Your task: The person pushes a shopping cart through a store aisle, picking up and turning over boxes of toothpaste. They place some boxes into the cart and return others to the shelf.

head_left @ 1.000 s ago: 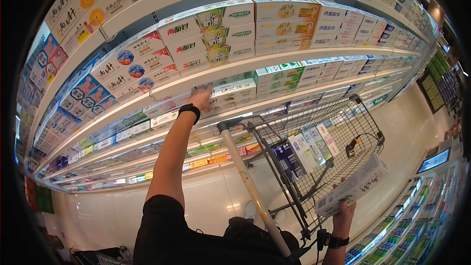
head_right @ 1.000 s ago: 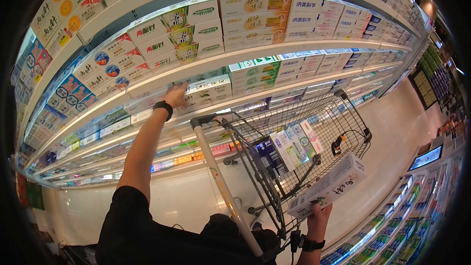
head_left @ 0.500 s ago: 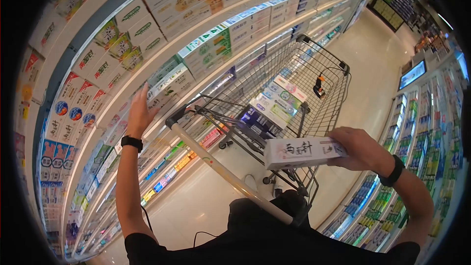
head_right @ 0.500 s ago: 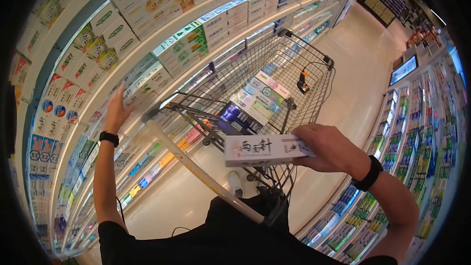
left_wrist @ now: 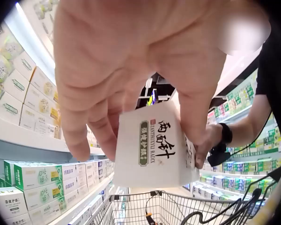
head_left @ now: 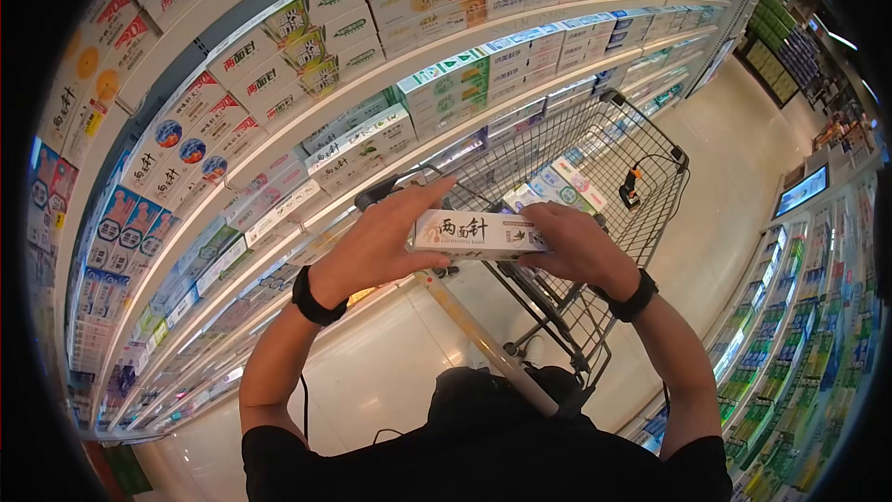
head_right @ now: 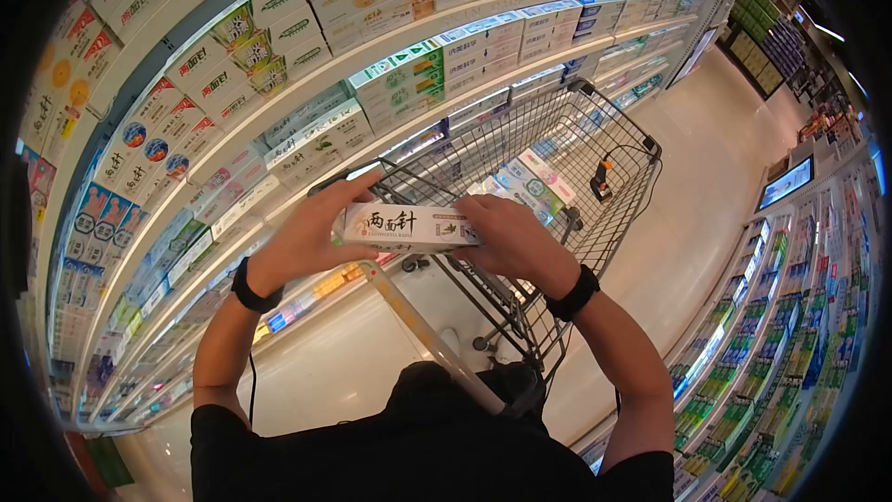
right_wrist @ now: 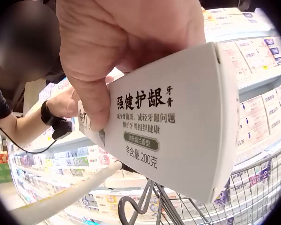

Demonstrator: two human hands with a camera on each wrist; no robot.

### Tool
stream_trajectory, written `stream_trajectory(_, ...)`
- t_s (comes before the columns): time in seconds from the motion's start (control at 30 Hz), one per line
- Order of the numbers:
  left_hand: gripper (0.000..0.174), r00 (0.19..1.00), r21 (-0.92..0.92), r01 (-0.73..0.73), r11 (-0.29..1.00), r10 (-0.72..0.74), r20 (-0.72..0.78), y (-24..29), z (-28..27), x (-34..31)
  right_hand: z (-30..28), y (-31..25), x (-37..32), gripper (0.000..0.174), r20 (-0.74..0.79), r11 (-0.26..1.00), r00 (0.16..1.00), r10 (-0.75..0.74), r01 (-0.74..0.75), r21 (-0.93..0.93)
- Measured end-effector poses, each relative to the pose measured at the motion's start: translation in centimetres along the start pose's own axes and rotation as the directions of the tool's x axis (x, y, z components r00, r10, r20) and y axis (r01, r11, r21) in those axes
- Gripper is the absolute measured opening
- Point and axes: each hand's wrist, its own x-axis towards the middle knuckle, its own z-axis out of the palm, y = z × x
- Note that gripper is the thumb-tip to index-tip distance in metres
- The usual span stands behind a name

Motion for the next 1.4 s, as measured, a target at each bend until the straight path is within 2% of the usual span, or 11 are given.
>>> stream_trajectory(0.17,0.063,1.0,0.45,-0.005,0.893,0.005,0.002,-0.2,2.2,-0.8,0.5,-1.4,2.3,0.05,-0.014,0.98,0.989,-0.147,0.144,-0.136)
stream_trajectory(0.27,0.05,0.988,0.528,0.055,0.847,0.03,-0.151,-1.0,4.0,-1.2,1.0,-1.8,3.9,0.051,0.029,0.971,0.984,-0.175,0.178,-0.16)
stream_trajectory(0.37,0.047,0.972,0.465,0.07,0.882,0.045,-0.232,-3.0,3.3,-1.9,1.5,-2.0,4.8,0.053,-0.103,0.933,0.94,-0.326,0.303,-0.193)
stream_trajectory(0.47,0.046,0.956,0.442,0.213,0.871,-0.092,-0.279,-6.0,1.0,-3.6,-0.3,-3.0,4.2,0.055,-0.242,0.942,0.917,-0.318,0.276,-0.19)
stream_trajectory(0.7,0.052,0.857,0.491,0.423,0.762,-0.16,-0.49,-15.6,-3.3,-6.3,-0.5,0.8,-3.9,0.047,-0.25,0.995,0.966,0.068,-0.047,0.09)
stream_trajectory(0.83,0.049,0.792,0.454,0.542,0.707,-0.25,-0.556,-19.0,-3.7,-5.3,1.2,2.6,-8.0,0.044,-0.251,0.956,0.938,0.238,-0.181,0.23)
stream_trajectory(0.9,0.049,0.786,0.476,0.54,0.694,-0.213,-0.581,-20.4,-3.8,-4.7,2.3,3.1,-9.6,0.042,-0.235,0.911,0.908,0.346,-0.265,0.316)
stream_trajectory(0.97,0.049,0.784,0.504,0.532,0.68,-0.17,-0.597,-21.6,-4.0,-4.1,3.0,3.5,-10.7,0.04,-0.246,0.901,0.896,0.37,-0.281,0.33)
stream_trajectory(1.17,0.049,0.771,0.374,0.593,0.713,-0.369,-0.519,-22.8,-5.0,-2.6,3.7,3.6,-12.9,0.037,-0.223,0.844,0.855,0.468,-0.359,0.398)
stream_trajectory(1.27,0.055,0.792,0.357,0.571,0.739,-0.381,-0.477,-24.5,-5.1,-1.9,3.6,3.7,-13.5,0.035,-0.218,0.82,0.842,0.494,-0.367,0.439)
stream_trajectory(1.4,0.066,0.749,0.232,0.645,0.728,-0.542,-0.381,-24.1,-6.1,-0.5,3.8,4.0,-14.4,0.033,-0.212,0.799,0.824,0.525,-0.392,0.457)
